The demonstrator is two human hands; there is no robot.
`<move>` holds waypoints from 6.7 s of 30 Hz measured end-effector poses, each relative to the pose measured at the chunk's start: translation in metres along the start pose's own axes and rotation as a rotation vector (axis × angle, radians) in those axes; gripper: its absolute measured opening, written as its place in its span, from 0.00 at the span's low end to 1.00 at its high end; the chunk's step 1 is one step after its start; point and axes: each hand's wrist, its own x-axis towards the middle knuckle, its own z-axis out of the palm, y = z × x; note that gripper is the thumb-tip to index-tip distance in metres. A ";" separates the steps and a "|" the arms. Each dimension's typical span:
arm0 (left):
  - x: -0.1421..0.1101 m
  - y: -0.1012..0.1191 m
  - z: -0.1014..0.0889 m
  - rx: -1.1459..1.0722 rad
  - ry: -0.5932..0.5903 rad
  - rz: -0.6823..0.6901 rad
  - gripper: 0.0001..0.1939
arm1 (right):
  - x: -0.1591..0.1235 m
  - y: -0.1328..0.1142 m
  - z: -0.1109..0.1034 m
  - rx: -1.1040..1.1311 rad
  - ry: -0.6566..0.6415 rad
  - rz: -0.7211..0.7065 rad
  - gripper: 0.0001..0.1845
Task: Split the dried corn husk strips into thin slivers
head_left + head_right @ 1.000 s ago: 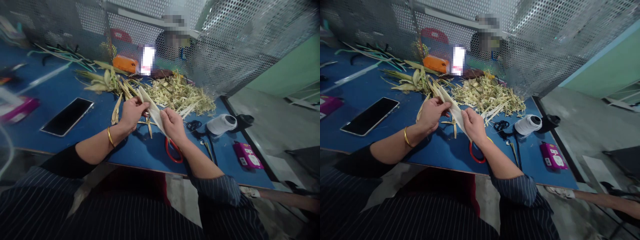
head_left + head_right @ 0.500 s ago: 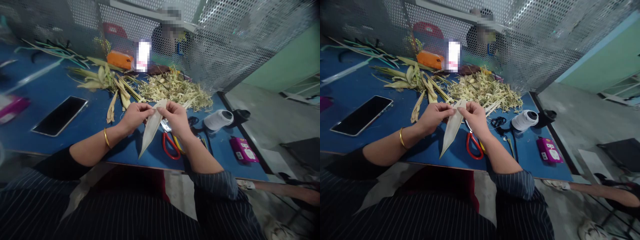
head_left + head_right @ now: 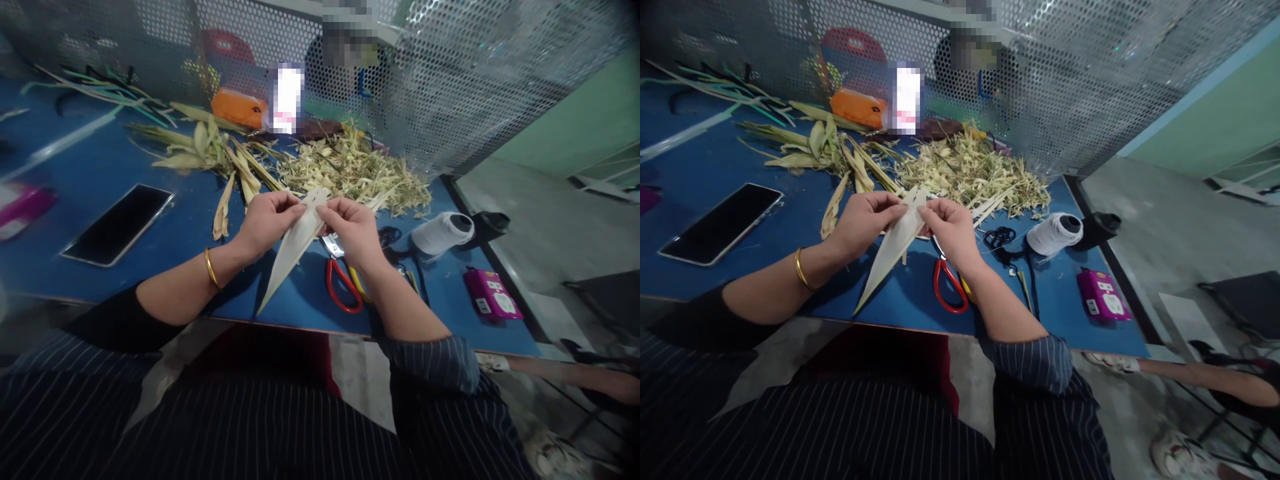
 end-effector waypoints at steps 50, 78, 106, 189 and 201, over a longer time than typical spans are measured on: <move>0.079 0.028 -0.044 -0.078 0.717 0.210 0.08 | 0.048 0.013 -0.130 0.118 0.855 -0.523 0.10; 0.029 0.024 0.044 0.010 -0.108 -0.099 0.12 | 0.009 0.003 -0.051 0.030 0.018 -0.169 0.11; 0.046 0.013 0.013 -0.408 0.084 -0.261 0.11 | -0.013 -0.007 -0.098 0.238 -0.322 -0.355 0.26; 0.036 0.019 0.023 -0.069 -0.207 -0.233 0.06 | -0.065 0.006 -0.062 -0.236 -0.036 0.115 0.26; 0.027 0.030 0.024 -0.262 -0.079 -0.213 0.09 | -0.046 0.007 -0.054 -1.548 -0.058 0.053 0.20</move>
